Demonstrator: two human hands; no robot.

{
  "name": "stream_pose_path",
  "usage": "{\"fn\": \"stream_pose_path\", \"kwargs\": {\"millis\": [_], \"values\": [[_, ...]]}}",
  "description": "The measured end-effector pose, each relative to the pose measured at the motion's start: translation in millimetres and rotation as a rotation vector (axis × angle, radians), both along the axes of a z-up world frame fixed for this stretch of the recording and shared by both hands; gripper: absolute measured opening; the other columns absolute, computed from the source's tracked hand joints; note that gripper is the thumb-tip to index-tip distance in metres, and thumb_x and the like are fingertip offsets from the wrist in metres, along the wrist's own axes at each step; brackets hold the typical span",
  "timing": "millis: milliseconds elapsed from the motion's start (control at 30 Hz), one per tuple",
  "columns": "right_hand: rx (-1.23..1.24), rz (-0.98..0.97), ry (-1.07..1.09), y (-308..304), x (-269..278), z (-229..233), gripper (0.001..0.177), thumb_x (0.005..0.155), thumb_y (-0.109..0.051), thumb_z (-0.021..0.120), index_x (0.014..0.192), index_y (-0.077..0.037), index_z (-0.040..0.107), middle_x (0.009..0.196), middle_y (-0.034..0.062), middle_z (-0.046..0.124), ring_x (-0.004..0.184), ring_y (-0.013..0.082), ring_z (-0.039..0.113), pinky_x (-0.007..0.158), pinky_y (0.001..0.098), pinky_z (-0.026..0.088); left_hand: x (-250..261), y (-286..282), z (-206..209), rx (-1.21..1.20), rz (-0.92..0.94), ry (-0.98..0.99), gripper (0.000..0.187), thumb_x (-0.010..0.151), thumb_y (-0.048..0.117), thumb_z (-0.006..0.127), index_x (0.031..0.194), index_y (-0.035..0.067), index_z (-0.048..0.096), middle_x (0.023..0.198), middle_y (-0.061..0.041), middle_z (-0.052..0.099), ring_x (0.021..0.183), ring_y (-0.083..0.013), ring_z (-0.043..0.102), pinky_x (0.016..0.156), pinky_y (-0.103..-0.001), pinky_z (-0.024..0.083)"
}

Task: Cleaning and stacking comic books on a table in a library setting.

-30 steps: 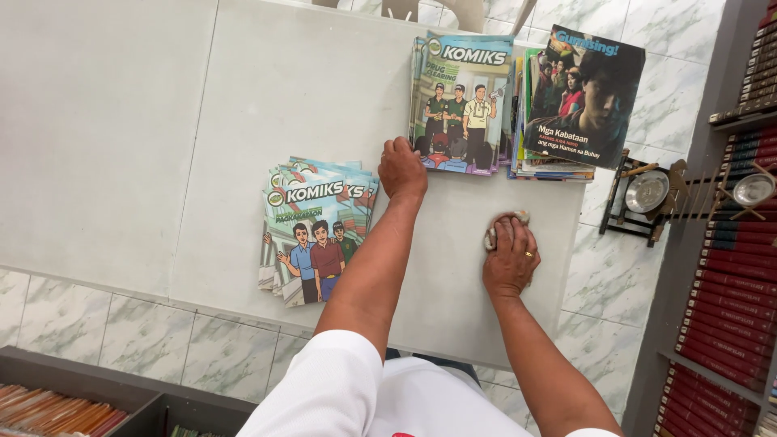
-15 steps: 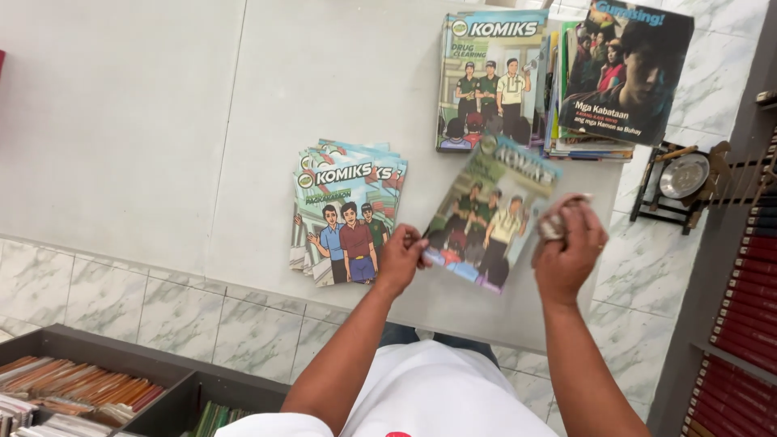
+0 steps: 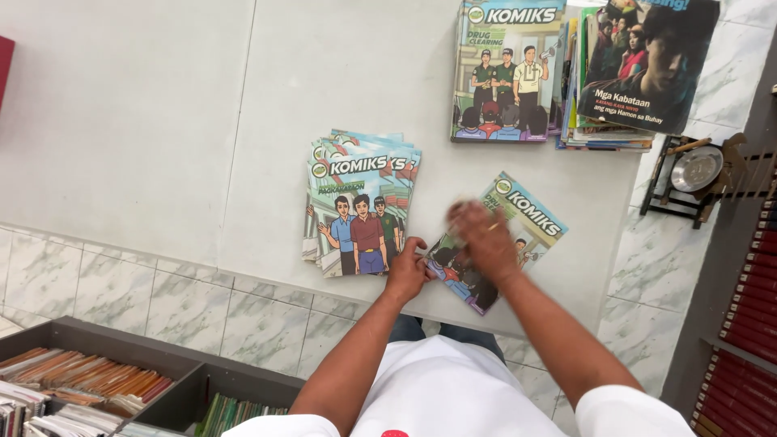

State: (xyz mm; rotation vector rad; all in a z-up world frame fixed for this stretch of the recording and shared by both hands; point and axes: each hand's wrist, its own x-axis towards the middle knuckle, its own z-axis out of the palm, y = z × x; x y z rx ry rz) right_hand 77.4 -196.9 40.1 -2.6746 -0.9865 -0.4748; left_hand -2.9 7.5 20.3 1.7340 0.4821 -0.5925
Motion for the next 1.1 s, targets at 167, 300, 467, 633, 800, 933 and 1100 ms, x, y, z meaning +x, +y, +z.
{"fn": "stream_pose_path", "kwargs": {"millis": [167,300,467,633,800,933,1100], "values": [[0.041,-0.399,-0.062,-105,76,-29,0.024,0.101,-0.009,0.064,0.123,-0.008,0.073,0.130,0.0143,0.068,0.125,0.0352,0.061,0.100,0.0519,0.046,-14,-4,-27,-0.136,0.124,-0.049,0.026,0.099,-0.007,0.048,0.103,0.004,0.071,0.091,-0.022,0.075,0.071,-0.0220,0.077,0.062,-0.026,0.067],[0.071,-0.383,-0.249,-118,76,-54,0.029,0.103,-0.001,0.055,0.124,-0.009,0.074,0.129,0.0156,0.068,0.120,0.0373,0.063,0.098,0.0506,0.047,-11,-7,-13,-0.145,0.159,-0.037,0.028,0.097,-0.007,0.048,0.102,0.002,0.073,0.077,-0.022,0.075,0.066,-0.0197,0.076,0.062,-0.024,0.066],[0.150,-0.042,-0.041,4,-69,8,0.028,0.102,-0.008,0.051,0.121,-0.014,0.071,0.129,0.0118,0.067,0.123,0.0352,0.063,0.102,0.0504,0.047,-11,-5,-26,-0.120,0.133,-0.037,0.027,0.098,-0.005,0.049,0.099,0.004,0.074,0.072,-0.020,0.074,0.063,-0.0201,0.075,0.059,-0.027,0.066],[0.081,0.031,-0.017,-38,-77,-28,0.039,0.098,-0.021,0.054,0.135,-0.026,0.063,0.141,0.0074,0.061,0.134,0.0324,0.055,0.112,0.0566,0.039,-17,-5,-20,-0.025,0.052,-0.058,0.030,0.097,-0.004,0.051,0.100,0.010,0.077,0.066,-0.013,0.074,0.061,-0.0142,0.074,0.059,-0.023,0.064],[0.016,-0.518,-0.044,-141,-12,-37,0.019,0.107,-0.012,0.057,0.118,-0.011,0.073,0.117,0.0141,0.068,0.110,0.0387,0.065,0.088,0.0554,0.050,-12,-1,4,0.192,-0.204,-0.331,0.032,0.091,0.000,0.060,0.113,0.017,0.077,0.102,-0.012,0.078,0.100,-0.0292,0.075,0.087,-0.040,0.062],[0.041,-0.962,-0.052,-205,13,-37,0.014,0.110,-0.023,0.065,0.123,-0.023,0.070,0.109,0.0055,0.066,0.091,0.0378,0.071,0.064,0.0569,0.057,6,-9,61,0.281,-0.401,-0.447,0.045,0.092,-0.001,0.053,0.128,0.018,0.071,0.112,-0.013,0.075,0.103,-0.0324,0.072,0.093,-0.045,0.060],[0.898,-1.162,0.317,-177,19,66,0.026,0.110,-0.017,0.049,0.131,-0.008,0.062,0.123,0.0054,0.055,0.107,0.0172,0.061,0.095,0.0312,0.054,39,-35,117,0.554,-0.513,-1.046,0.026,0.087,0.006,0.064,0.107,0.019,0.077,0.113,-0.007,0.054,0.097,-0.0265,0.054,0.084,-0.039,0.046]]}}
